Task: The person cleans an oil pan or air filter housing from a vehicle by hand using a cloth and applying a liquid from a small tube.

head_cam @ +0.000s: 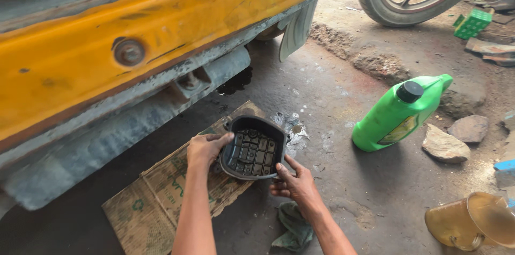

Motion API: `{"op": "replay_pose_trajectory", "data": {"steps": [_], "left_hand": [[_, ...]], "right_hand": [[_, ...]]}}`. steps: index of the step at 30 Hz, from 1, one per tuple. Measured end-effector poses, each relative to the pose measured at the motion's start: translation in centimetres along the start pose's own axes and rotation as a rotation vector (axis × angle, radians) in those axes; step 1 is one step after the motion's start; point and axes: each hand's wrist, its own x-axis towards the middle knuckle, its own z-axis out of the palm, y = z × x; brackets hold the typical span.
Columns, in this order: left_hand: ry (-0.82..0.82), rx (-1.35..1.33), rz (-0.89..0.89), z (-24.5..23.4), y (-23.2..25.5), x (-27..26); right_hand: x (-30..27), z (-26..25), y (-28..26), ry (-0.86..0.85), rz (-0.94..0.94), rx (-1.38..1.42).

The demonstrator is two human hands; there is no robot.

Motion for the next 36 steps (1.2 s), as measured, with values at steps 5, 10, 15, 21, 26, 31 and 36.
{"op": "replay_pose_trajectory", "data": {"steps": [5,10,15,21,26,31,36], "left_hand": [[-0.074,-0.129,0.111,0.3,-3.9,-0.6],[-0.197,-0.303,0.026,0.5,-4.9,-1.9],[-0.213,-0.412,0.098,0.6,-5.5,-2.2],[-0.241,-0.449,0.119,0.5,-5.8,-2.4],[-0.351,-0.591,0.267,0.4,-7.0,-2.9],[-0.274,-0.508,0.193,0.2,-6.2,-4.0],[-0.209,-0.398,0.122,0.2,-5.8,-4.0]], "right_hand": [[-0.5,0.5,-0.1,-0.066,-0.038,-0.019],[-0.9,0.7,0.1,-0.122,0.028,-0.008],[1.0,1.3,2.9,-0.059,-0.086,0.017],[-0.1,3.0,2.8,0.130,-0.162,-0.099],[-1.8,5.3,1.8,0.249,-0.256,-0.229],[-1.9,5.9,1.5,0.343,-0.209,-0.366],[-2.0,5.9,0.9,0.441,-0.310,-0.667]]}}
